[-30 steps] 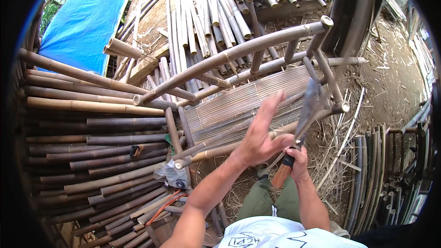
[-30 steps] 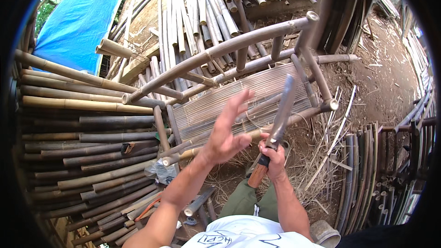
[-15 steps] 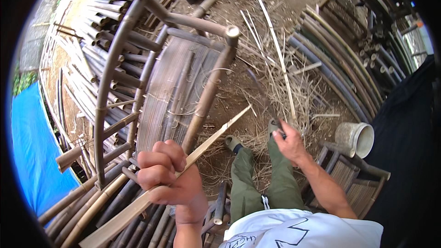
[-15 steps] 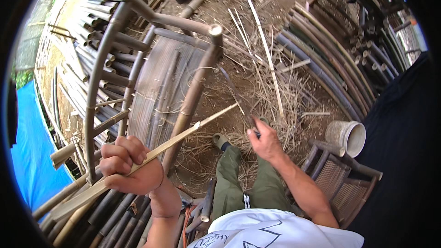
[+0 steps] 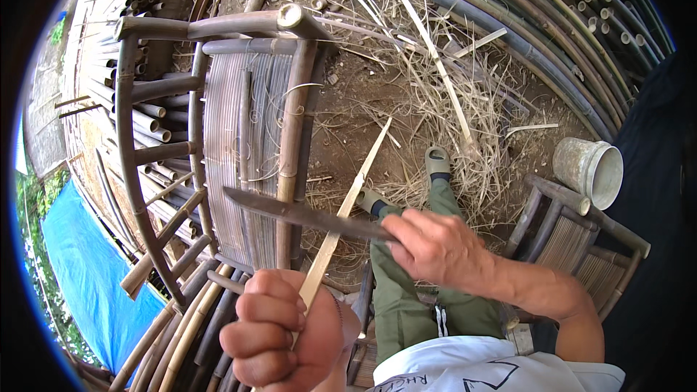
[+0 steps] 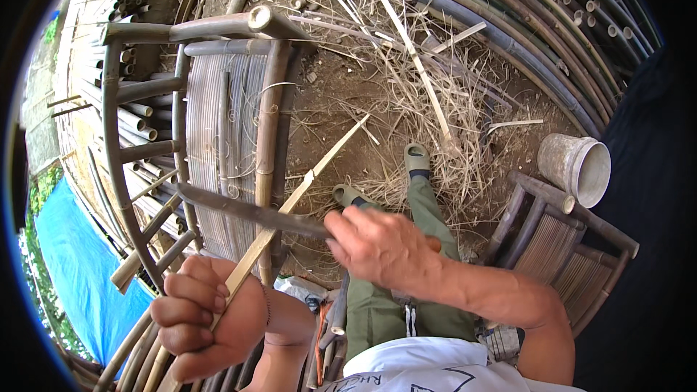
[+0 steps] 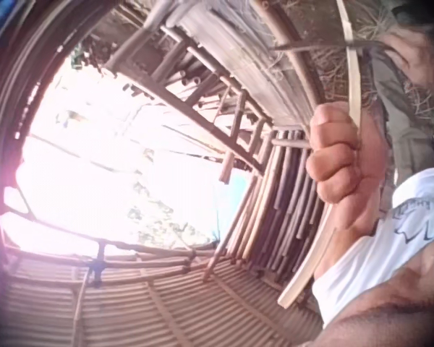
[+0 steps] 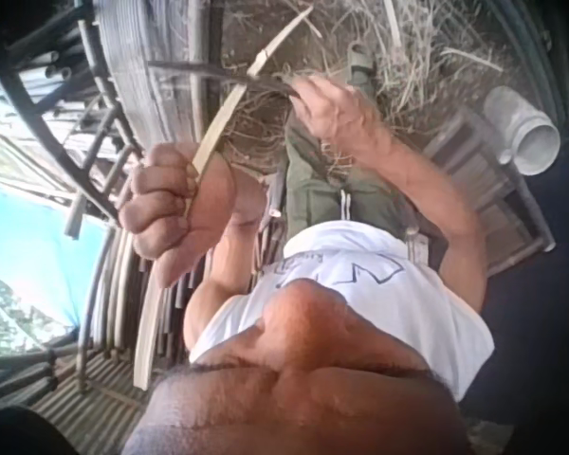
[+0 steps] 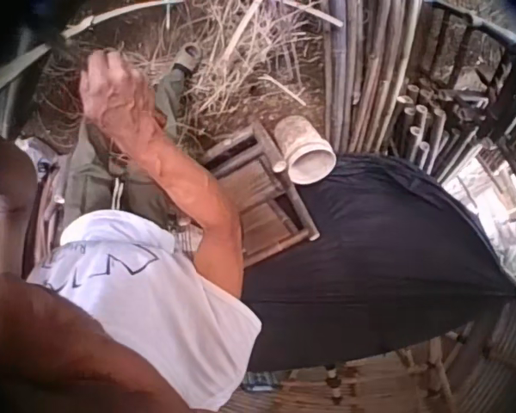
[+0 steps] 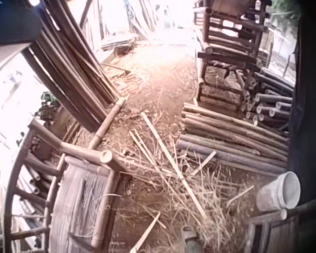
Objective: The person shaves a thin bamboo strip using a large knife, repeatedly drawing the blade along the strip to smooth it. They also use the knife to trim excess fibers from a partially constructed bamboo frame.
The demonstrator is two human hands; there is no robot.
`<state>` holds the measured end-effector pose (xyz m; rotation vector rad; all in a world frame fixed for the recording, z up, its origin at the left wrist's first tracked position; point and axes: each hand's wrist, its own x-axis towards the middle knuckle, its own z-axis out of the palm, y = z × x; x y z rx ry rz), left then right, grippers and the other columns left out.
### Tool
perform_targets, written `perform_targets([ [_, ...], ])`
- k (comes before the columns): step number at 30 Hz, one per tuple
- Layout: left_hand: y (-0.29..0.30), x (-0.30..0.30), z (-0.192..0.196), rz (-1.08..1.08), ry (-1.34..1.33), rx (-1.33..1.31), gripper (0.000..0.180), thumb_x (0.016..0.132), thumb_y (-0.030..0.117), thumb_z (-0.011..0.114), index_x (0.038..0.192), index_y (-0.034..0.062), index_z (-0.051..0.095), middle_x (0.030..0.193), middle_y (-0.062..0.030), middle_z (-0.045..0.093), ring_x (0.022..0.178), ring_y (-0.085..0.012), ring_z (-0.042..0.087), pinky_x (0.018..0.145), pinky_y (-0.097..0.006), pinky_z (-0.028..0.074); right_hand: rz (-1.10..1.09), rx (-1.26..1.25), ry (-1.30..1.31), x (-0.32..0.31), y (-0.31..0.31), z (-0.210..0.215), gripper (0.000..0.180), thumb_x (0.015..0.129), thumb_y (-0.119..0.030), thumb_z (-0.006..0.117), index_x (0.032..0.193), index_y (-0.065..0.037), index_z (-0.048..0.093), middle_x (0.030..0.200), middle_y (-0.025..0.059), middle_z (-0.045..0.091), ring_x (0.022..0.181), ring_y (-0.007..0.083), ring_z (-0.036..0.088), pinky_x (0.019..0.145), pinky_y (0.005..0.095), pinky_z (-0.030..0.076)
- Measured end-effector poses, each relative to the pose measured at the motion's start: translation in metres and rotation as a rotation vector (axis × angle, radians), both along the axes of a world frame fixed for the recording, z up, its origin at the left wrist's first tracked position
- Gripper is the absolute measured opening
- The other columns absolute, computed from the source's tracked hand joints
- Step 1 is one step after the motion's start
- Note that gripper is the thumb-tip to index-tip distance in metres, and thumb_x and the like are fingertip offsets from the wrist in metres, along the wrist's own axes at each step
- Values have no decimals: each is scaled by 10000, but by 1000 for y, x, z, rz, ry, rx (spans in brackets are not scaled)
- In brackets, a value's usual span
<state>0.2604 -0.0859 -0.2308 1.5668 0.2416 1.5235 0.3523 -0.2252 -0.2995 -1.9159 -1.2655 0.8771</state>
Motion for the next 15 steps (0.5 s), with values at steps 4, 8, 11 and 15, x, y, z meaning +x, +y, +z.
perform_targets([
  [4,-22,11,2,58,28,-148,326,766,122,593,616,135,304,646,-2,294,511,-119,338,474,-261,229,13,-75,-32,17,-6,-29,145,887,-151,634,923,-18,590,720,111,568,586,272,634,512,365,550],
  [8,-26,20,3,160,88,-114,318,718,121,603,605,130,306,634,-2,299,502,-110,342,459,-257,222,69,114,-31,15,1,4,126,893,-133,599,842,-32,544,701,105,562,580,222,646,478,335,559],
  [11,-18,19,2,69,140,-10,309,834,319,542,661,123,376,656,4,332,499,-113,336,456,-256,239,16,-86,-146,14,-1,-42,138,884,-125,606,829,-19,537,703,107,566,583,242,652,477,344,557],
  [15,-5,33,-5,-25,-4,46,546,993,596,324,713,131,383,685,6,337,494,-129,300,451,-273,234,24,-259,92,20,4,-28,187,895,-163,634,943,3,563,761,129,588,607,313,647,517,405,549],
])
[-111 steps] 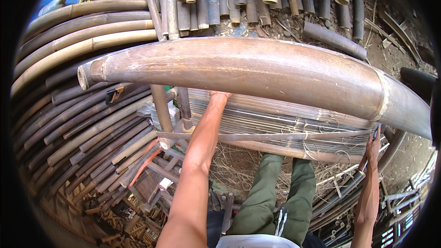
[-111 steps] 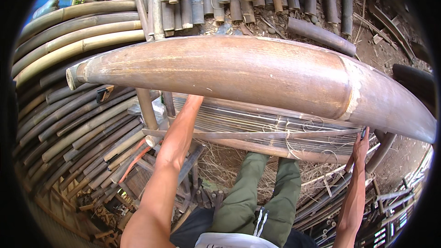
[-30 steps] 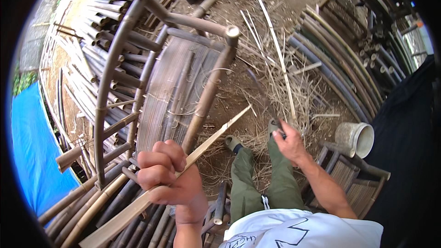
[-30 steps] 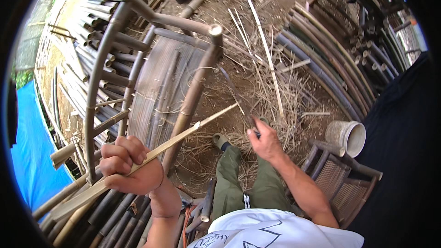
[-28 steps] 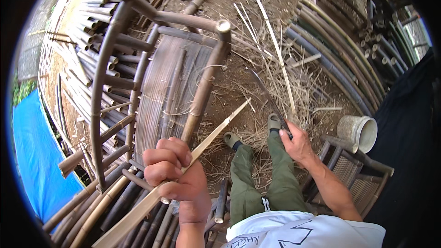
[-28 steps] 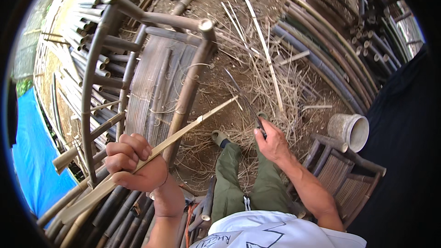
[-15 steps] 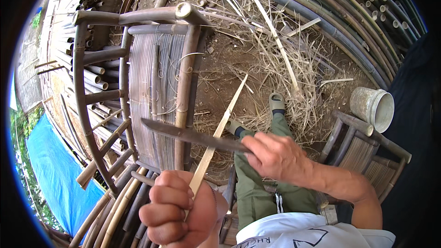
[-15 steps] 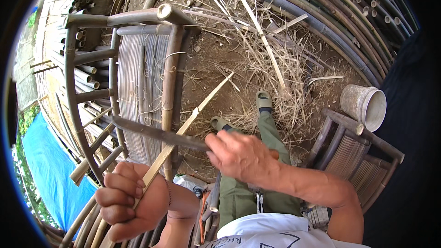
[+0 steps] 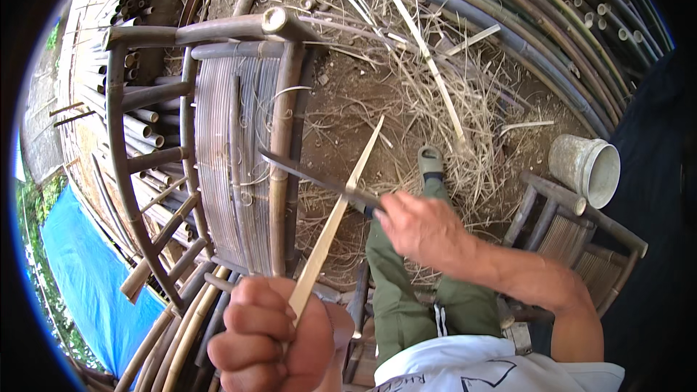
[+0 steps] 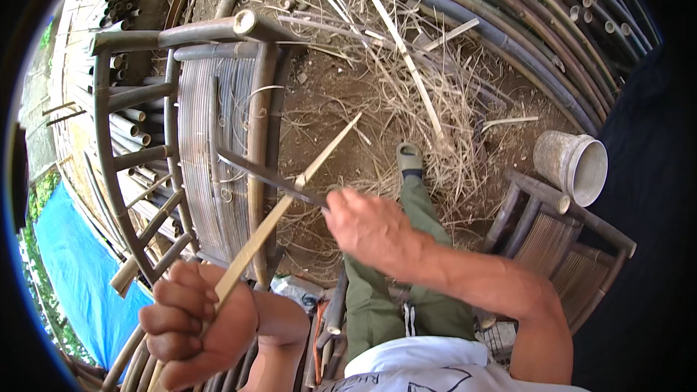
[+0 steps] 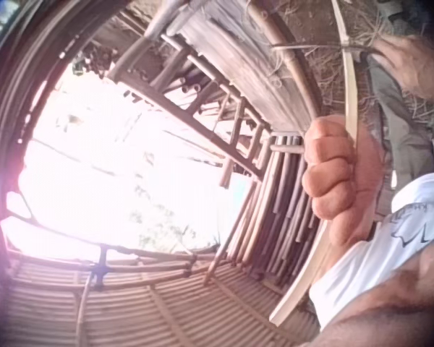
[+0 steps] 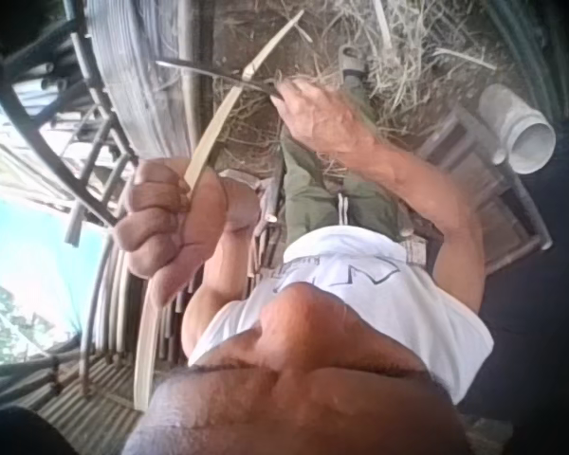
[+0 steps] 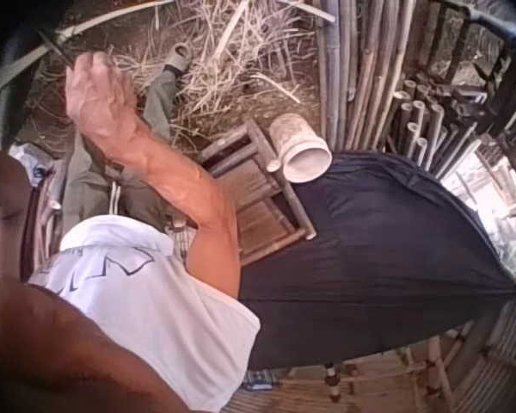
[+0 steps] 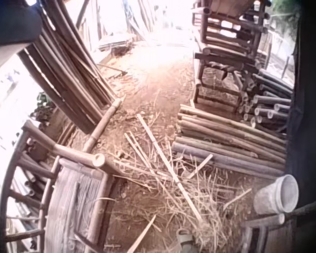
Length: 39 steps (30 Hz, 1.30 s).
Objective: The person shaves a thin bamboo strip using a large knife, repeatedly drawing the blade along the strip to smooth it. They also use the knife to trim excess fibers from a partially constructed bamboo frame.
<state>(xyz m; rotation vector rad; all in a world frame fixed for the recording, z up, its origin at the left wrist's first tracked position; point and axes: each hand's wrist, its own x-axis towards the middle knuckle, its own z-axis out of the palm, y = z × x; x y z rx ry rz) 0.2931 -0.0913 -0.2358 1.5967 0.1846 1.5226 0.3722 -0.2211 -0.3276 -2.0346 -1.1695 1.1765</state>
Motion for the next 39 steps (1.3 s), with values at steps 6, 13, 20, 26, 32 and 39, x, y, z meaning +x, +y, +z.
perform_targets([
  [6,1,-4,-1,-8,1,14,546,999,590,312,696,139,364,698,3,344,488,-130,307,435,-275,221,53,413,-101,-10,5,29,172,873,-134,644,929,11,572,740,105,560,607,283,645,482,357,542],
  [13,1,-5,-2,6,23,15,549,1005,580,313,688,135,369,675,0,332,458,-127,287,428,-276,225,-14,90,-12,-4,10,-13,177,911,-146,600,847,10,549,727,147,583,623,321,664,496,384,552],
  [20,-1,-7,0,-33,22,-4,540,997,601,313,692,158,367,694,20,345,497,-117,318,461,-266,237,-11,232,-120,-13,-3,8,222,939,-176,581,875,35,554,683,125,546,550,236,648,463,335,551],
  [26,-1,-6,0,-65,29,8,534,999,602,303,689,170,359,699,30,352,505,-122,331,483,-262,246,23,554,-232,-7,0,-2,224,930,-183,587,856,26,557,670,100,547,515,197,609,443,324,546],
  [32,1,-1,-1,-27,-13,0,516,1006,589,297,722,167,382,700,24,359,493,-122,325,488,-251,253,-187,120,-56,10,-4,-50,261,953,-197,563,808,20,547,710,190,620,570,354,631,489,417,537],
  [39,23,-9,-51,0,78,-151,562,950,567,491,620,155,297,651,16,308,496,-83,308,461,-208,237,-188,-226,-198,39,-57,-183,309,1010,-253,482,866,-6,599,663,125,589,513,213,570,415,371,499],
])
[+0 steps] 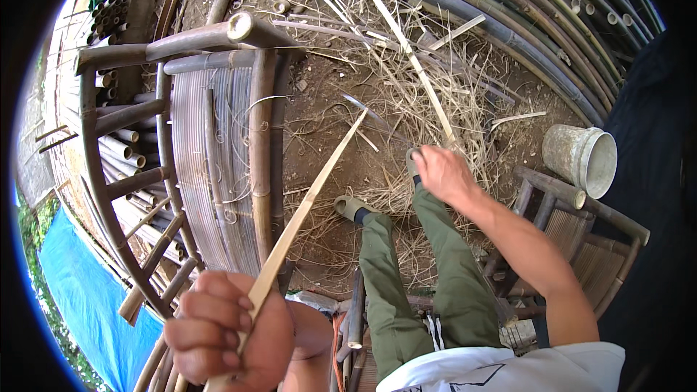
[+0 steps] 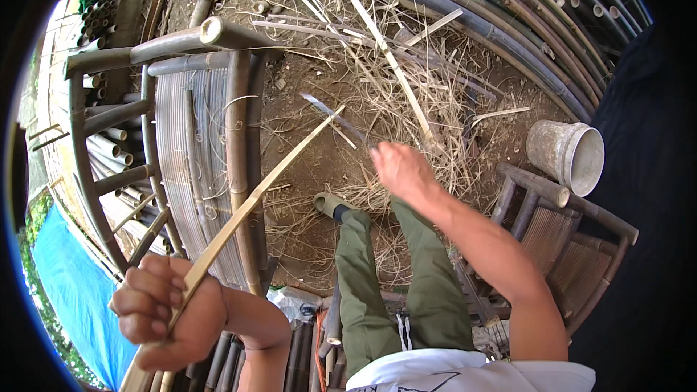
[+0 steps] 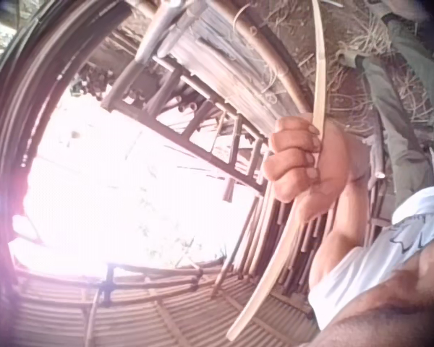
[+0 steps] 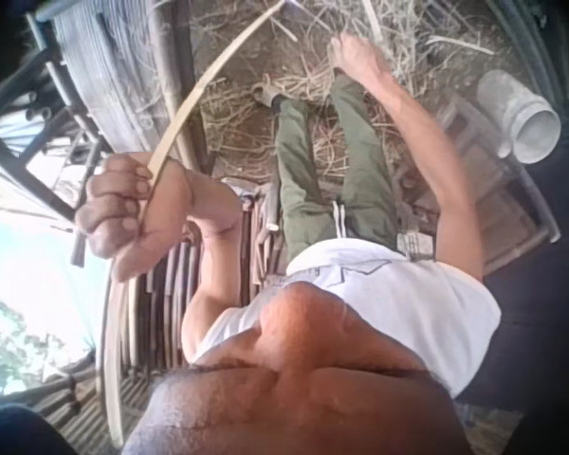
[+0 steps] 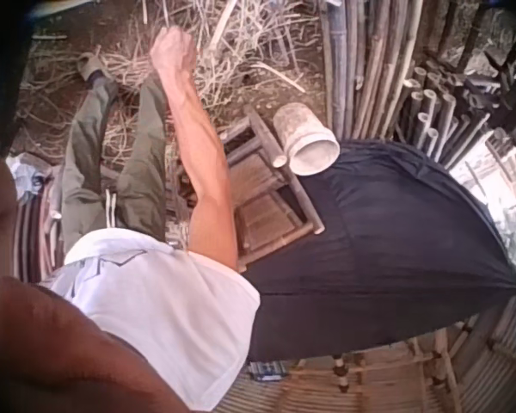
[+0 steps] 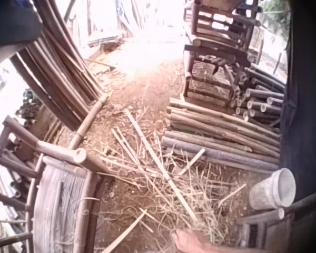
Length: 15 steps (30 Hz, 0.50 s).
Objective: The person shaves a thin bamboo strip using a large knife, repeatedly drawing the blade along the strip to smooth it. They also use the knife to trim excess fibers from a partially constructed bamboo frame.
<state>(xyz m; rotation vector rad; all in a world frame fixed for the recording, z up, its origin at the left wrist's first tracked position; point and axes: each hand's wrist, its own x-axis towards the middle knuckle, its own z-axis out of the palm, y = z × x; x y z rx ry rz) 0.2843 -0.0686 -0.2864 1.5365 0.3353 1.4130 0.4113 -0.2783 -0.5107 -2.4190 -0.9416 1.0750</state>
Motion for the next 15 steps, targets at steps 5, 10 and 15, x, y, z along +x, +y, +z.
perform_targets([
  [5,4,2,-87,-97,21,-32,573,938,572,501,615,149,288,636,11,294,497,-88,303,466,-216,226,119,149,45,-5,-9,-114,305,1014,-255,463,883,-17,601,689,126,593,487,199,550,416,357,505],
  [10,-5,2,-132,-50,-5,32,553,982,619,351,662,169,361,656,29,323,506,-114,311,476,-238,247,225,295,-22,-31,9,-182,276,995,-247,492,861,-28,592,684,133,590,462,194,542,403,346,502],
  [15,-2,0,-142,-47,-23,-10,545,975,611,387,623,198,344,596,74,280,489,-74,282,461,-223,236,241,382,20,-37,13,-190,178,946,-162,564,894,2,606,718,119,619,555,184,609,373,282,483],
])
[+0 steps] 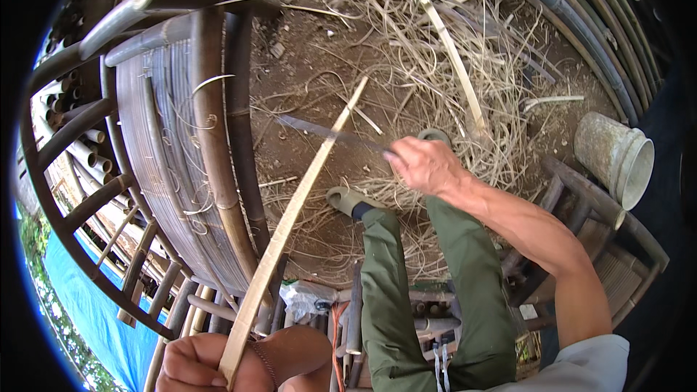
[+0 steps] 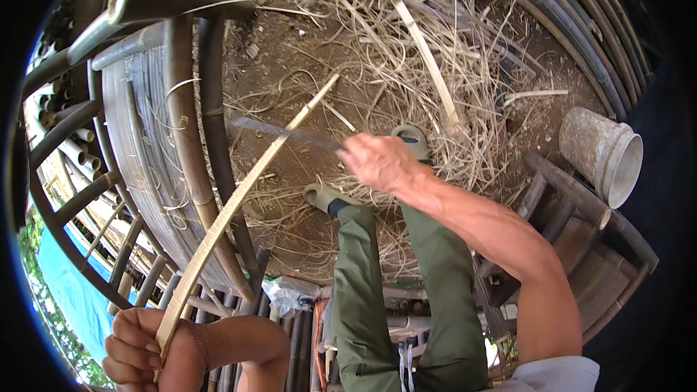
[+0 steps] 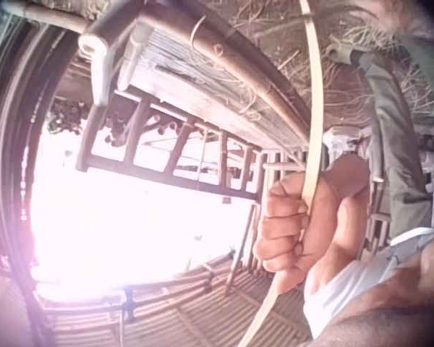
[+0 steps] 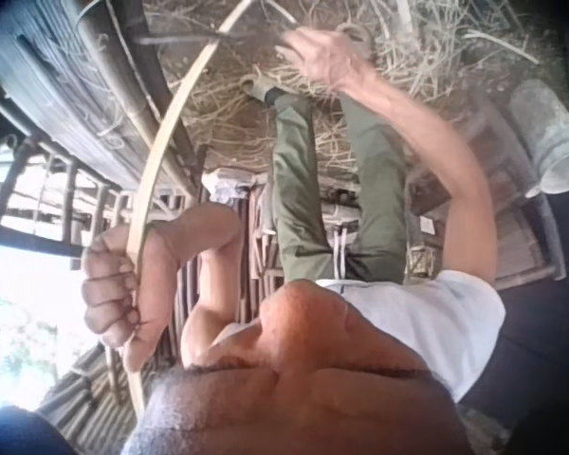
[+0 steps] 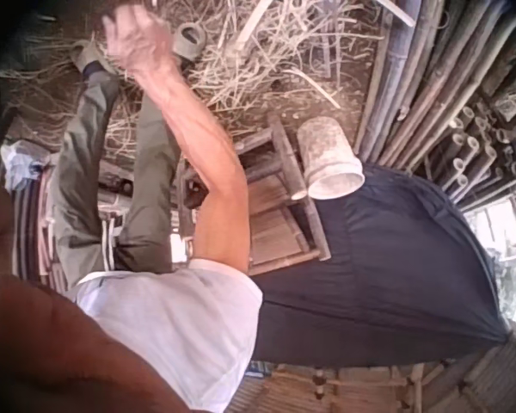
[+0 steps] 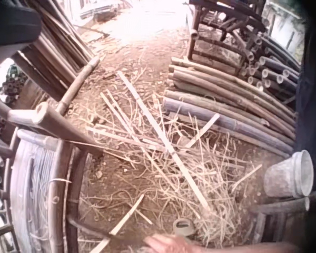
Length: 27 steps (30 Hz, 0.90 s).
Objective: The person shaves a thin bamboo strip using a large knife, repeatedly drawing the blade along the strip to smooth it. They also use the knife to trim excess fibers from a partially constructed bamboo frame.
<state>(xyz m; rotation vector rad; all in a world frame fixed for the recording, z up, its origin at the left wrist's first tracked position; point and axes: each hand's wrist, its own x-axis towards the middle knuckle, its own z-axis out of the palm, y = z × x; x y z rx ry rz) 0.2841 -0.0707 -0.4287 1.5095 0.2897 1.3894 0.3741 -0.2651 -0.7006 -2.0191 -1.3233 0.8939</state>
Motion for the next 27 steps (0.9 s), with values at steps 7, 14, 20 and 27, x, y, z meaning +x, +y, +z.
perform_targets([
  [7,-1,4,-7,-2,33,-39,535,991,576,368,624,189,338,605,64,289,493,-83,292,467,-223,251,88,-455,20,17,14,-35,226,981,-129,470,876,27,596,730,145,600,536,182,590,365,300,473],
  [14,12,-9,-12,54,73,-48,543,1005,536,344,626,149,312,657,8,324,505,-122,291,464,-257,226,-90,-409,268,5,21,11,291,994,-207,497,902,48,602,664,144,580,474,192,558,333,306,441],
  [20,14,-20,-5,43,32,-12,528,1003,542,331,642,158,292,651,16,287,500,-115,274,465,-256,208,69,144,-165,-13,29,9,149,861,-135,654,946,-13,637,740,110,630,622,226,655,493,332,557],
  [27,43,-51,9,123,16,-113,499,896,422,575,564,153,318,646,6,361,552,-101,330,493,-258,227,-364,-280,173,3,4,-15,263,961,-179,487,920,24,649,815,129,703,562,204,635,513,313,520],
])
